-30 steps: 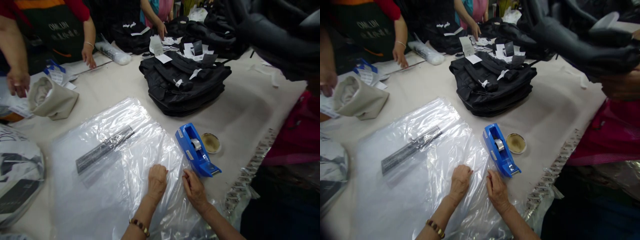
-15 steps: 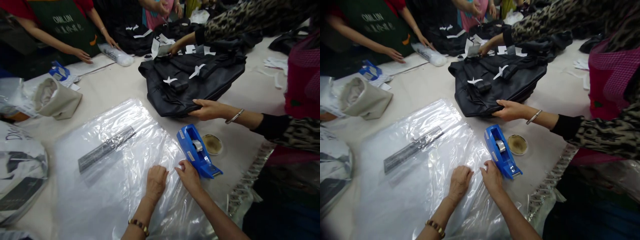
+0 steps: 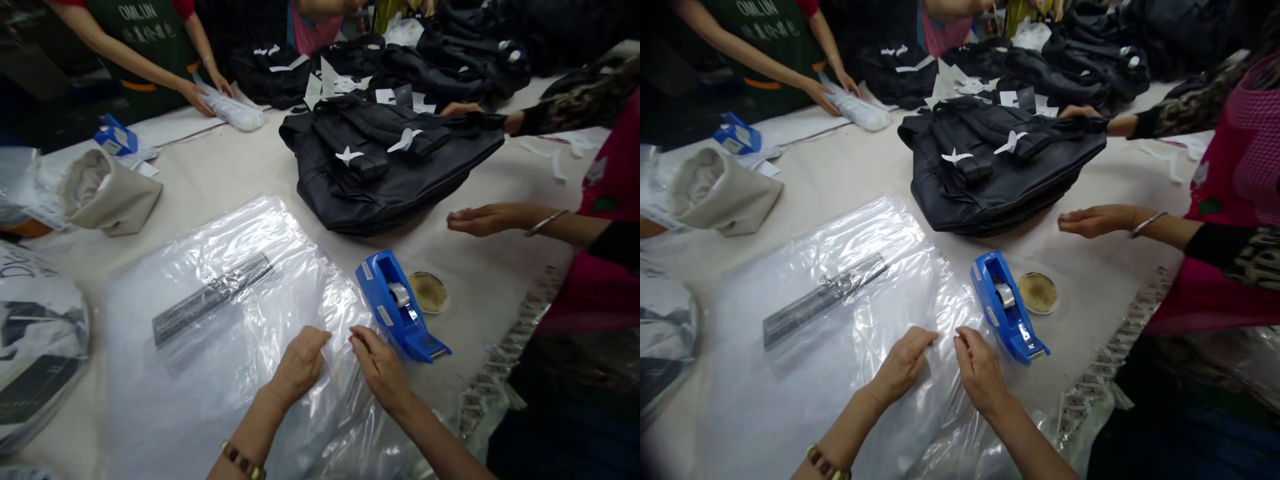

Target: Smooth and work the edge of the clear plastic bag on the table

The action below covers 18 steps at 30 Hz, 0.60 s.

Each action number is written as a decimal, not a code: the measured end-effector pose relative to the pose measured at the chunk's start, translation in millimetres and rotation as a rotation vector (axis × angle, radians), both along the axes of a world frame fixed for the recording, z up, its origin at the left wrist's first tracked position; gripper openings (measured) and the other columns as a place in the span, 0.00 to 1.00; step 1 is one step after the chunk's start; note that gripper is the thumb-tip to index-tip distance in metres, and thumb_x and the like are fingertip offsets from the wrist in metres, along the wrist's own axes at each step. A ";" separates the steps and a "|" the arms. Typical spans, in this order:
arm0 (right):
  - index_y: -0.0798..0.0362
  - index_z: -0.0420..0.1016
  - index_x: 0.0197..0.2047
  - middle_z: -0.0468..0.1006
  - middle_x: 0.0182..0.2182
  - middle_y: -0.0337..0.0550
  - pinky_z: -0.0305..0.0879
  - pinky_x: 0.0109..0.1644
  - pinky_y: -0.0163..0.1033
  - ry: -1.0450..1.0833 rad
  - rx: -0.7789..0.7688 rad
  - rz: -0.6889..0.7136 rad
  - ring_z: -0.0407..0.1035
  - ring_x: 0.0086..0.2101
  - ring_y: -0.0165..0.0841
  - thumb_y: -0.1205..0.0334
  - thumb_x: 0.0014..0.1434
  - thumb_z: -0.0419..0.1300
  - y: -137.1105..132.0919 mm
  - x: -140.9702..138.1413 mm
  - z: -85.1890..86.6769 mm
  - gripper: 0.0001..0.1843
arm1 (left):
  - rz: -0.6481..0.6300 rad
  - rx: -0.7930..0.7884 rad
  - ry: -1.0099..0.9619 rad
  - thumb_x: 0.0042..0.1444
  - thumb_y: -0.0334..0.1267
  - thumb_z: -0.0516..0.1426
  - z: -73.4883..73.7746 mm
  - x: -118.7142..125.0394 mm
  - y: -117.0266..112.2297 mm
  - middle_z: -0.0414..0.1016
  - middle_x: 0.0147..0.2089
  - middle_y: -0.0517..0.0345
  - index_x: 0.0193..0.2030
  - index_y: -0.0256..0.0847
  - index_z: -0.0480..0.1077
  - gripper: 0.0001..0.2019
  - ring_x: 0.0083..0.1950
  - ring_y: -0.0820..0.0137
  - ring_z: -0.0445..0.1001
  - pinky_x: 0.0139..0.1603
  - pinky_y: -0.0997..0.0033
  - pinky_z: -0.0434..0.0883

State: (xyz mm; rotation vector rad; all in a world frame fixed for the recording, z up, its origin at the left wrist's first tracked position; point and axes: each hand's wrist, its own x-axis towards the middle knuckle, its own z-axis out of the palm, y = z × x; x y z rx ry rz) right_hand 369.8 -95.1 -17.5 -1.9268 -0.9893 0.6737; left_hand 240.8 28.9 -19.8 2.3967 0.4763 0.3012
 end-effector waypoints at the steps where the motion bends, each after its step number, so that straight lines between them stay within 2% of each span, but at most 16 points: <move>1: 0.54 0.68 0.46 0.75 0.37 0.47 0.66 0.40 0.39 -0.148 -0.052 -0.061 0.70 0.37 0.36 0.59 0.62 0.46 -3.2 2.8 -7.6 0.15 | 0.029 -0.049 0.039 0.54 0.26 0.44 -0.2 -0.6 1.7 0.73 0.38 0.51 0.47 0.36 0.68 0.18 0.41 0.68 0.71 0.42 0.67 0.71; 4: 0.55 0.69 0.47 0.74 0.37 0.50 0.65 0.39 0.41 -0.453 -0.222 -0.089 0.70 0.36 0.39 0.60 0.60 0.47 -10.0 3.6 -27.5 0.16 | 0.137 -0.073 0.128 0.59 0.34 0.46 -5.4 2.5 -2.1 0.74 0.41 0.50 0.48 0.36 0.68 0.14 0.43 0.66 0.71 0.47 0.63 0.70; 6: 0.53 0.69 0.46 0.73 0.36 0.47 0.65 0.38 0.40 -0.496 -0.273 -0.073 0.70 0.35 0.37 0.61 0.59 0.49 -11.5 -0.3 -33.2 0.14 | 0.187 0.001 0.175 0.60 0.38 0.48 -10.6 6.6 -10.0 0.73 0.38 0.51 0.46 0.35 0.68 0.13 0.42 0.63 0.70 0.45 0.60 0.69; 8: 0.51 0.70 0.45 0.73 0.34 0.44 0.64 0.39 0.40 -0.484 -0.269 -0.074 0.69 0.35 0.36 0.63 0.59 0.50 -10.9 -5.0 -33.0 0.13 | 0.202 0.108 0.216 0.58 0.37 0.51 -15.3 10.0 -18.5 0.71 0.36 0.51 0.48 0.35 0.67 0.13 0.40 0.62 0.68 0.42 0.58 0.69; 13: 0.50 0.72 0.41 0.73 0.32 0.41 0.58 0.39 0.40 -0.379 -0.228 -0.046 0.68 0.35 0.35 0.69 0.57 0.50 -6.1 -13.1 -27.6 0.12 | 0.057 0.330 0.186 0.55 0.28 0.49 -21.9 15.3 -28.4 0.66 0.37 0.52 0.58 0.42 0.59 0.23 0.38 0.63 0.66 0.36 0.62 0.67; 18: 0.50 0.73 0.40 0.72 0.30 0.40 0.55 0.38 0.41 -0.299 -0.215 -0.031 0.66 0.35 0.34 0.71 0.57 0.50 -5.5 -17.8 -28.5 0.13 | -0.012 0.380 0.117 0.56 0.27 0.47 -27.3 19.2 -24.5 0.64 0.36 0.53 0.56 0.44 0.62 0.21 0.35 0.65 0.65 0.33 0.66 0.65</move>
